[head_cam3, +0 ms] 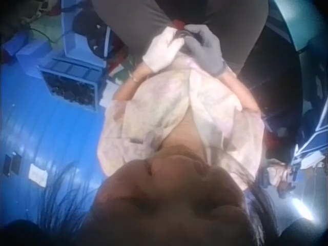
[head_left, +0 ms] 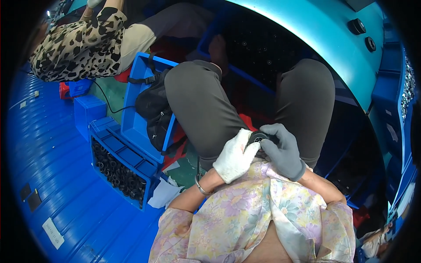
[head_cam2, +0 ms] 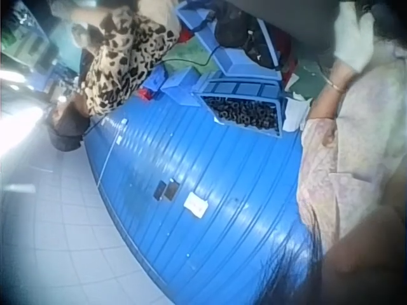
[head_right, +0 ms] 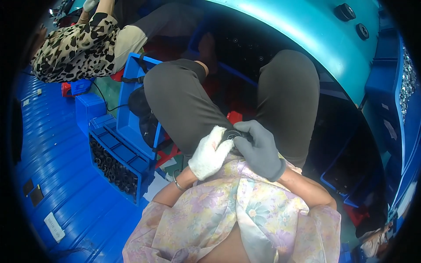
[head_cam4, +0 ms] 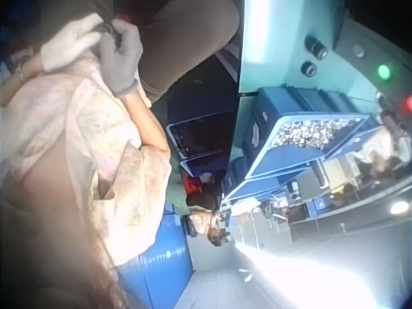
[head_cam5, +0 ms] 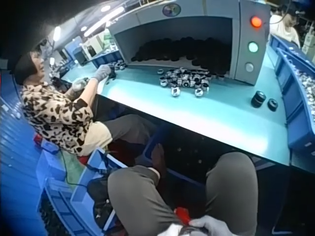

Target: The person assembles small circular metal components by hand at a factory workstation.

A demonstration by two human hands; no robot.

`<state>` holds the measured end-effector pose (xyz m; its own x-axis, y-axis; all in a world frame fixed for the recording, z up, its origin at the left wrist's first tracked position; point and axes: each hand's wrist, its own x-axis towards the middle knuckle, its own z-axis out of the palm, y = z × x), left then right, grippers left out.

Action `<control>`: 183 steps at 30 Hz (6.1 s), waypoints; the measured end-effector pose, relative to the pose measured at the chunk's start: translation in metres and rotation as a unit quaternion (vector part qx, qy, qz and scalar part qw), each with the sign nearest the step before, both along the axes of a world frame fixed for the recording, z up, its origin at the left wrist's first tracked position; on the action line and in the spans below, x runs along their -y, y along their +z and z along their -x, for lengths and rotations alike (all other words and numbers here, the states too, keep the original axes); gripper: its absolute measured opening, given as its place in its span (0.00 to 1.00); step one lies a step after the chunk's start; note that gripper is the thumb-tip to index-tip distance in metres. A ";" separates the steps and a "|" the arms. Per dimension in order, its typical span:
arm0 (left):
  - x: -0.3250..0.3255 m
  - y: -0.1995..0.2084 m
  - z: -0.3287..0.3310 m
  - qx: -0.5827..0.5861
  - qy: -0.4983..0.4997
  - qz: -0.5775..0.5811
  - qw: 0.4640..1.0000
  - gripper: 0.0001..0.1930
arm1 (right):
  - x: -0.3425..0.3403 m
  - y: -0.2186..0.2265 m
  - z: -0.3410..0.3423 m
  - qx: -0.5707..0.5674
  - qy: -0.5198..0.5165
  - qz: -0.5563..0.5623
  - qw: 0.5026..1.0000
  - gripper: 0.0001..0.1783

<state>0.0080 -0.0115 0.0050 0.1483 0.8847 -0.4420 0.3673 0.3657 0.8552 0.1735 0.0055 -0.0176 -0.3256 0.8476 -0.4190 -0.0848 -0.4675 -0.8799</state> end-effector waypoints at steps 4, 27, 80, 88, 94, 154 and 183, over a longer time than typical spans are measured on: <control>0.004 -0.002 -0.005 -0.002 0.035 0.005 0.999 0.09 | 0.001 -0.009 -0.001 0.084 0.028 -0.157 0.984 0.13; 0.001 -0.004 0.006 0.242 0.143 0.147 0.948 0.11 | -0.006 -0.004 -0.006 -0.092 0.084 0.006 0.992 0.23; -0.074 0.053 -0.020 0.519 0.317 0.043 0.793 0.18 | -0.089 0.104 -0.021 0.233 0.212 -0.379 0.870 0.26; -0.122 0.091 -0.043 0.242 0.172 -0.098 0.950 0.09 | -0.132 0.123 -0.025 0.195 -0.012 -0.452 0.870 0.15; -0.184 0.123 -0.017 0.220 0.105 -0.079 0.967 0.09 | -0.199 0.147 -0.023 0.076 0.050 -0.267 0.959 0.12; -0.299 0.119 -0.062 -0.005 0.117 -0.415 0.902 0.15 | -0.297 0.143 -0.016 -0.043 -0.084 -0.286 0.953 0.19; -0.299 0.121 -0.091 0.143 0.161 -0.293 0.932 0.12 | -0.287 0.152 -0.040 -0.170 -0.128 -0.237 0.948 0.09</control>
<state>0.0994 0.2875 0.1257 -0.1283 0.9808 0.1468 0.0459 -0.1419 0.9888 0.2132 0.2927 0.1343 -0.1325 0.9837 0.1216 -0.4580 0.0481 -0.8877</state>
